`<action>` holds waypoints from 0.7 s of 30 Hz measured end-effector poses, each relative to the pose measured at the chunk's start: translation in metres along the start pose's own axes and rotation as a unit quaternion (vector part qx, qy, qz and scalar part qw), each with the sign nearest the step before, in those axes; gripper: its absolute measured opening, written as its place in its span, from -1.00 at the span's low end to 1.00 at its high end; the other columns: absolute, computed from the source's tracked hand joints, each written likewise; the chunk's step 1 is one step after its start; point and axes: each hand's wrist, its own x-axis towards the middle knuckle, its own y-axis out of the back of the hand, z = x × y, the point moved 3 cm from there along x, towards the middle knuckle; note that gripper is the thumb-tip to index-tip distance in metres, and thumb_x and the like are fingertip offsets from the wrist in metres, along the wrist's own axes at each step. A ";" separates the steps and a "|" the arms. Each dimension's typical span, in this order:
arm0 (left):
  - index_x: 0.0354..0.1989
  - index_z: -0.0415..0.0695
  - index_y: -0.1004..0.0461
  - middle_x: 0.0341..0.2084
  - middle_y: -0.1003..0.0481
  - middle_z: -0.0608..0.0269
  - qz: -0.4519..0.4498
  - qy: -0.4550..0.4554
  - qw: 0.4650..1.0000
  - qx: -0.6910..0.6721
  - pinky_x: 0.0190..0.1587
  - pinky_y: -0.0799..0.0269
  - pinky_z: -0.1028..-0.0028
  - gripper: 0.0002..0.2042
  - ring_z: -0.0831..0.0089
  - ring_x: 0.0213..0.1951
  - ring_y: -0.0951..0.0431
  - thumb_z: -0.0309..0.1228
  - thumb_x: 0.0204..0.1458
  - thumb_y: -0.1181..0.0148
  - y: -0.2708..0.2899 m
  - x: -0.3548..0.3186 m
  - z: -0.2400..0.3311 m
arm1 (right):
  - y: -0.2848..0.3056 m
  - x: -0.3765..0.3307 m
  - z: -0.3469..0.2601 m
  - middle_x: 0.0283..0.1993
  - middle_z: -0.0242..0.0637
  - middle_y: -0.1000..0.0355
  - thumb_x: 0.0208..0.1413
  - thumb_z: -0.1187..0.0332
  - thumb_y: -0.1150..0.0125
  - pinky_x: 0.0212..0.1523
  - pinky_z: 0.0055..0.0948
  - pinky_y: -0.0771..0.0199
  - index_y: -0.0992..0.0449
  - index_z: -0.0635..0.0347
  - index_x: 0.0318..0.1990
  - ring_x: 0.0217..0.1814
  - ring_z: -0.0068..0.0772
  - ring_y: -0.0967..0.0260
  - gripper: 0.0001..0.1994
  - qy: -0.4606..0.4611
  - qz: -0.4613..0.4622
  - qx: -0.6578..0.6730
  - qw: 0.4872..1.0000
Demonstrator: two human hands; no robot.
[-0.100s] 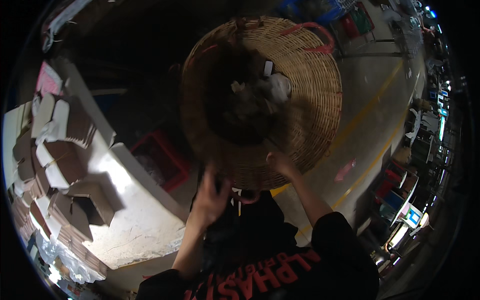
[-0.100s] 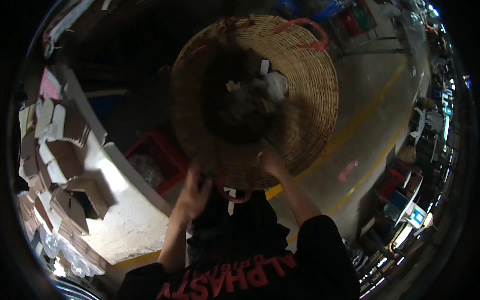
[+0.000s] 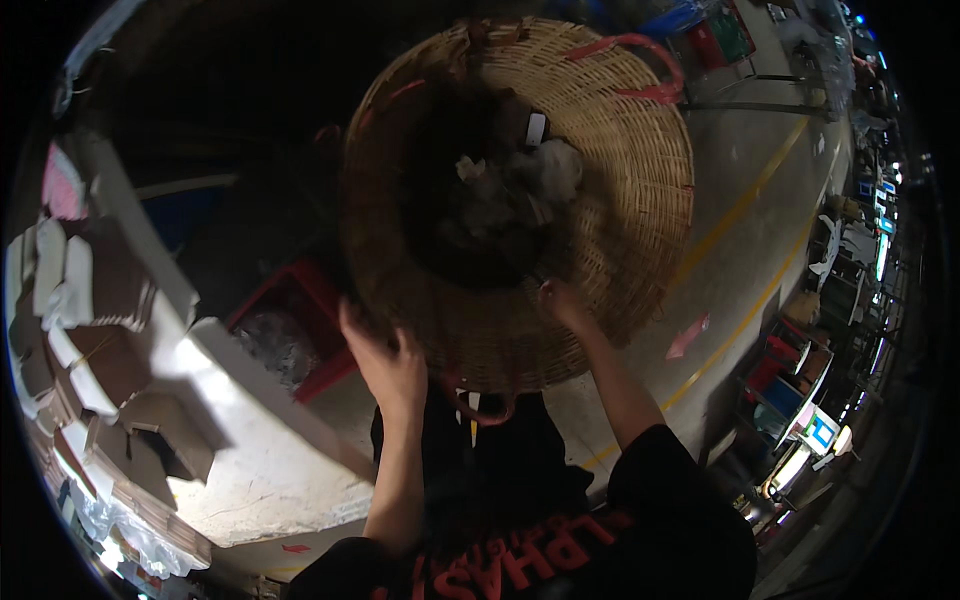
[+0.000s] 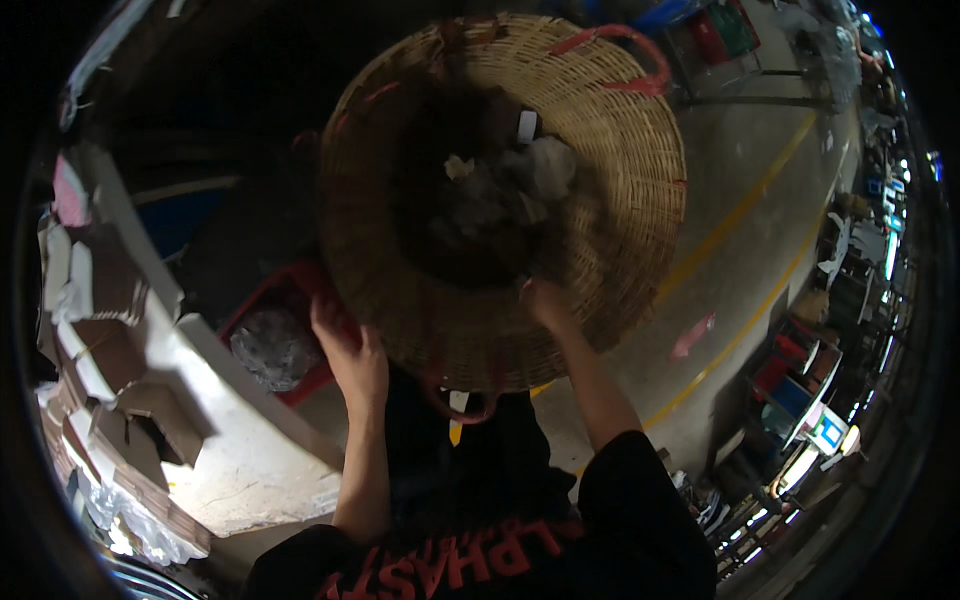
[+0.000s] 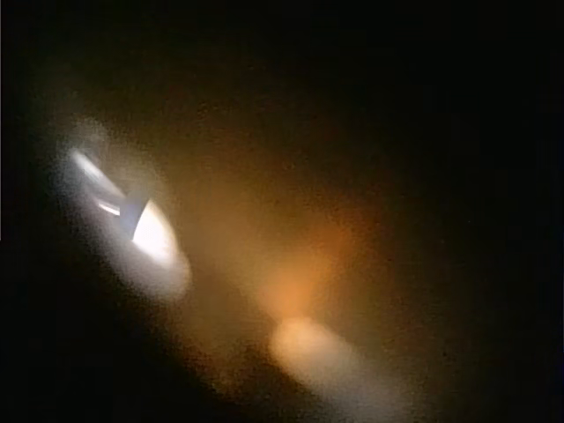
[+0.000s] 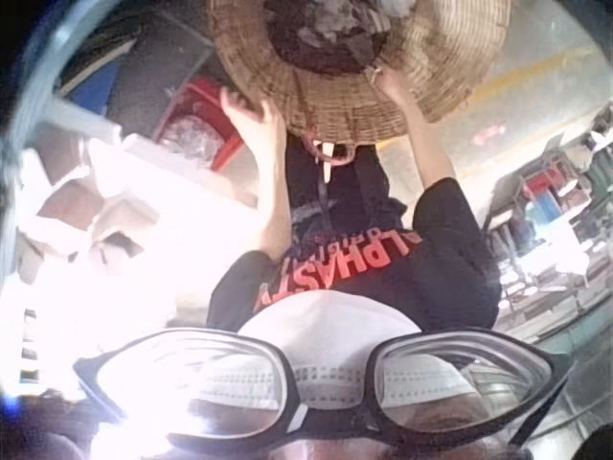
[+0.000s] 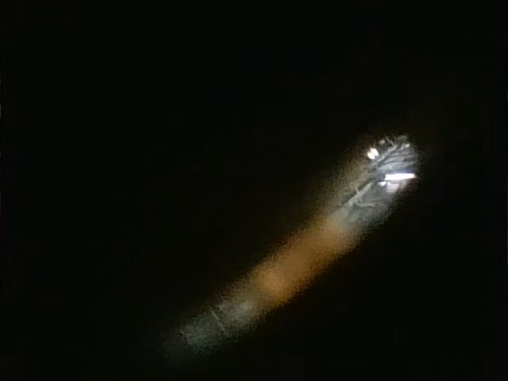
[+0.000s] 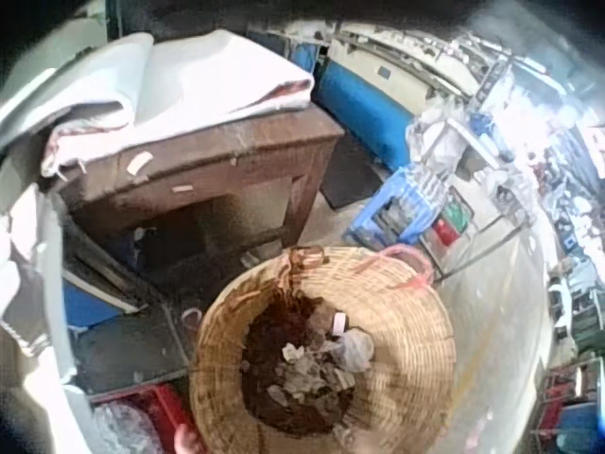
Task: The person places stacks of small white rectangular items into a clear plastic bag on a table. They repeatedly pick up stacks, insert them into the bag, and adjust the contents. The person also briefly handles a woven basket and a red plastic basket before returning to the bagging task.
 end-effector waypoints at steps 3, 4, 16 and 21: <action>0.60 -0.26 0.11 0.54 -0.08 -0.23 0.078 0.061 0.990 0.105 0.51 -0.12 0.18 -0.21 0.04 0.52 -0.17 -0.54 0.26 -0.18 -0.045 0.010 -0.055 | -0.003 0.109 0.039 0.19 0.16 -0.55 0.38 0.24 -0.07 0.24 -0.03 -0.50 -0.49 0.30 0.27 0.25 0.22 -0.51 -0.58 -0.067 0.034 0.004 0.997; 0.61 -0.23 0.11 0.54 -0.07 -0.21 0.094 0.114 0.989 -0.019 0.50 -0.16 0.19 -0.20 0.07 0.53 -0.16 -0.54 0.26 -0.20 -0.058 0.007 -0.075 | -0.008 0.146 0.052 0.21 0.18 -0.53 0.35 0.28 -0.10 0.21 -0.01 -0.52 -0.48 0.34 0.25 0.26 0.23 -0.50 -0.58 -0.052 0.046 -0.010 0.998; 0.53 -0.27 -0.08 0.37 -0.32 -0.07 0.214 0.235 0.947 -0.039 0.38 -0.32 0.22 -0.41 0.20 0.30 -0.40 -0.48 0.39 -0.15 -0.119 -0.023 -0.107 | -0.071 0.410 0.127 0.23 0.33 -0.49 0.34 0.16 -0.17 0.28 0.10 -0.46 -0.19 0.19 0.53 0.32 0.36 -0.44 -0.33 0.006 0.116 0.038 0.992; 0.37 -0.32 -0.20 0.11 -0.53 -0.04 0.137 0.192 0.971 0.027 0.25 -0.40 0.33 -0.45 0.34 0.13 -0.52 -0.56 0.24 -0.26 -0.122 -0.051 -0.069 | -0.060 0.388 0.137 0.19 0.26 -0.52 0.34 0.11 -0.27 0.20 0.08 -0.53 -0.28 0.44 0.44 0.22 0.20 -0.52 -0.32 0.099 0.227 0.031 0.968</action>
